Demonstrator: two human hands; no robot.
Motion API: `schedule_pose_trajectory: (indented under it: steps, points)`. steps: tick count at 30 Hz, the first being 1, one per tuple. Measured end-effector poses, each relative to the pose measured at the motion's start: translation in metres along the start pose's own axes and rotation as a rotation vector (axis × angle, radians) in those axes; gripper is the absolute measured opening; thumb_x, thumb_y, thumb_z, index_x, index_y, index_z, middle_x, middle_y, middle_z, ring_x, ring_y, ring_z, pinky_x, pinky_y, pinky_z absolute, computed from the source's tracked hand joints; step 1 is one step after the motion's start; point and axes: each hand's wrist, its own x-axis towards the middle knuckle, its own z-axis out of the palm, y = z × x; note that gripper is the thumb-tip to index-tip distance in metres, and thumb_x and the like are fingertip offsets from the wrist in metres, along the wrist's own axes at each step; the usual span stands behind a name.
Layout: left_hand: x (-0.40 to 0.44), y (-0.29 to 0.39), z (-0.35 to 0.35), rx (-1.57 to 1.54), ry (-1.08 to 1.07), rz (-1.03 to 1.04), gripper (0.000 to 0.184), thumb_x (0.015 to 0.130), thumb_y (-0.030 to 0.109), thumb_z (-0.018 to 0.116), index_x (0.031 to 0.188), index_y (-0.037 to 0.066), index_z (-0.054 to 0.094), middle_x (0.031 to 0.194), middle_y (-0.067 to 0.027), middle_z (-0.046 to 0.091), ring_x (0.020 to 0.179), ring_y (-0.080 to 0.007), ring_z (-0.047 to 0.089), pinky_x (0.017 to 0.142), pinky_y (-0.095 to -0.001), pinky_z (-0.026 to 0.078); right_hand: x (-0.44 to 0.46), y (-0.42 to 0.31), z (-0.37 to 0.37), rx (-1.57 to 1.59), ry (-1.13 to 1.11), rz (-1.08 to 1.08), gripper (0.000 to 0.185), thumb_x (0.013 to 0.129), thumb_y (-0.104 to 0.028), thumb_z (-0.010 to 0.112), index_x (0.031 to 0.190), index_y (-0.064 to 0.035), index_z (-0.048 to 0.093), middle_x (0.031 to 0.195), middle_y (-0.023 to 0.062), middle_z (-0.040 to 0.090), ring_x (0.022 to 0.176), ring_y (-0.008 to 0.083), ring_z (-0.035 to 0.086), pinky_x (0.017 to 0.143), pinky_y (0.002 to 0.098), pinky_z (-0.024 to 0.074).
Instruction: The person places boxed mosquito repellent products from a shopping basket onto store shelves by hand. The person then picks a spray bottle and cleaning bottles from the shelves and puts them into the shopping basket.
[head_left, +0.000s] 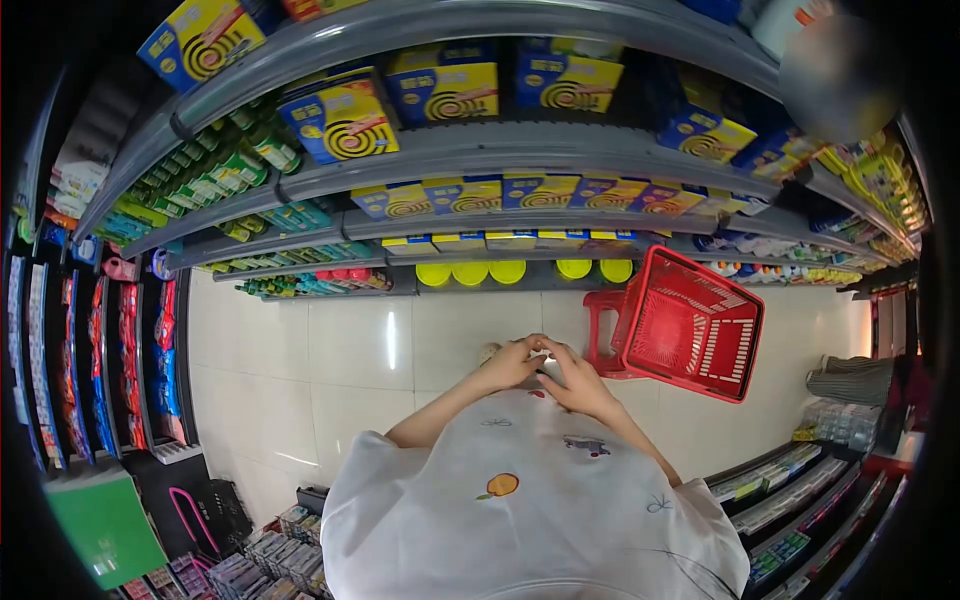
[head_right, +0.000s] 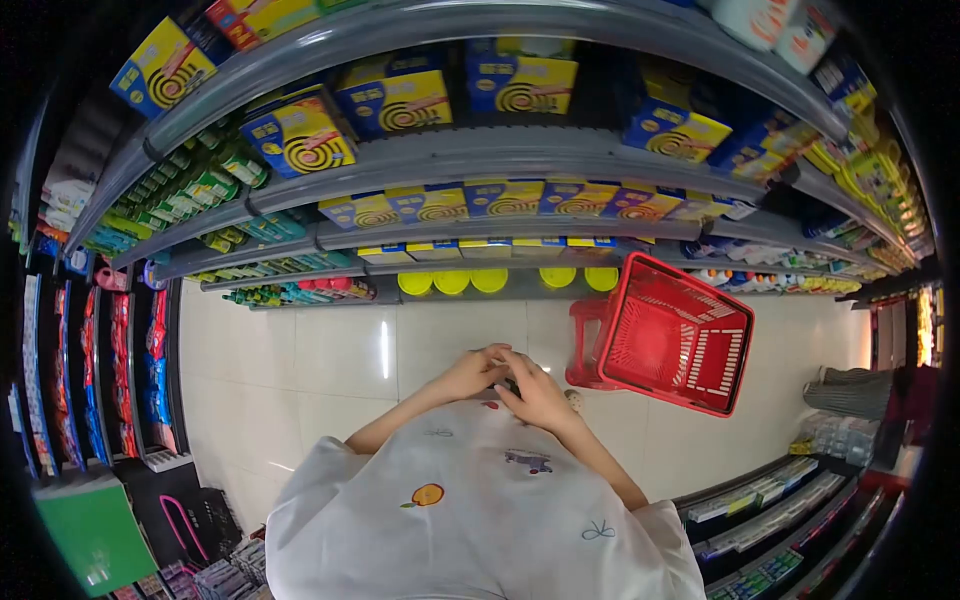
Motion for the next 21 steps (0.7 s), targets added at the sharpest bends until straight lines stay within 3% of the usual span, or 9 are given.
schedule_pose_trajectory:
  steps: [1,4,7,10,13,16,18,21]
  points:
    - [0.006,0.003,0.014,0.037,-0.031,0.007,0.038,0.085,0.017,0.053,0.119,0.0,0.048,0.103,-0.0194,0.062,0.09,-0.0361,0.062,0.075,-0.0395,0.048,-0.012,0.007,-0.007,-0.005,0.036,-0.002,0.058,0.079,-0.016,0.061,0.13,-0.0052,0.035,0.119,0.021,0.05,0.106,0.0399,0.051,0.087,0.0431,0.0446]
    - [0.019,0.024,0.064,0.063,-0.055,0.017,0.04,0.087,0.015,0.055,0.123,0.001,0.045,0.1,-0.016,0.064,0.087,-0.0279,0.064,0.075,-0.0334,0.049,-0.059,0.025,-0.035,0.042,0.043,0.081,0.057,0.079,-0.017,0.061,0.129,-0.0047,0.036,0.119,0.021,0.05,0.106,0.0394,0.051,0.087,0.0425,0.0445]
    - [0.03,0.045,0.117,-0.051,-0.154,-0.073,0.041,0.087,0.016,0.055,0.123,0.0,0.044,0.1,-0.0174,0.063,0.088,-0.0294,0.064,0.075,-0.034,0.049,-0.108,0.055,-0.057,-0.015,0.042,0.14,0.059,0.079,-0.011,0.063,0.131,-0.0044,0.036,0.118,0.0211,0.051,0.105,0.0366,0.053,0.087,0.0387,0.0448]
    - [0.032,0.059,0.166,0.045,-0.152,0.028,0.041,0.087,0.017,0.054,0.123,0.0,0.043,0.1,-0.0182,0.063,0.089,-0.0313,0.063,0.075,-0.0349,0.049,-0.153,0.085,-0.073,0.042,0.12,0.139,0.056,0.079,-0.017,0.063,0.128,-0.0024,0.039,0.118,0.0228,0.051,0.104,0.0395,0.053,0.087,0.0413,0.0443]
    - [0.029,0.072,0.202,0.084,-0.192,-0.023,0.041,0.087,0.017,0.053,0.123,0.002,0.044,0.102,-0.0197,0.062,0.092,-0.0346,0.062,0.079,-0.0384,0.048,-0.186,0.103,-0.09,0.039,0.095,0.21,0.055,0.079,-0.016,0.063,0.126,-0.0009,0.04,0.115,0.0236,0.053,0.102,0.04,0.054,0.086,0.0415,0.0451]
    - [0.028,0.064,0.244,0.095,-0.132,-0.016,0.042,0.085,0.018,0.054,0.122,0.001,0.045,0.094,-0.0218,0.063,0.088,-0.0382,0.061,0.077,-0.0435,0.048,-0.203,0.132,-0.09,0.093,0.075,0.189,0.054,0.079,-0.015,0.063,0.125,-0.0002,0.04,0.114,0.0245,0.054,0.101,0.04,0.055,0.086,0.0416,0.0457]
    - [0.027,0.062,0.266,0.079,-0.054,0.167,0.043,0.084,0.018,0.056,0.122,0.003,0.045,0.098,-0.0229,0.061,0.091,-0.0382,0.06,0.08,-0.0441,0.046,-0.201,0.137,-0.096,0.085,-0.004,0.118,0.054,0.079,-0.015,0.062,0.126,-0.0004,0.04,0.113,0.0247,0.054,0.101,0.0401,0.055,0.086,0.0417,0.0458]
    - [0.013,0.087,0.259,0.027,-0.123,0.004,0.052,0.083,0.018,0.057,0.128,0.004,0.037,0.103,-0.0244,0.059,0.097,-0.038,0.057,0.084,-0.0439,0.044,-0.196,0.133,-0.101,0.037,-0.104,0.026,0.053,0.079,-0.016,0.062,0.125,-0.0008,0.041,0.112,0.0246,0.055,0.101,0.0398,0.055,0.086,0.0419,0.0459]
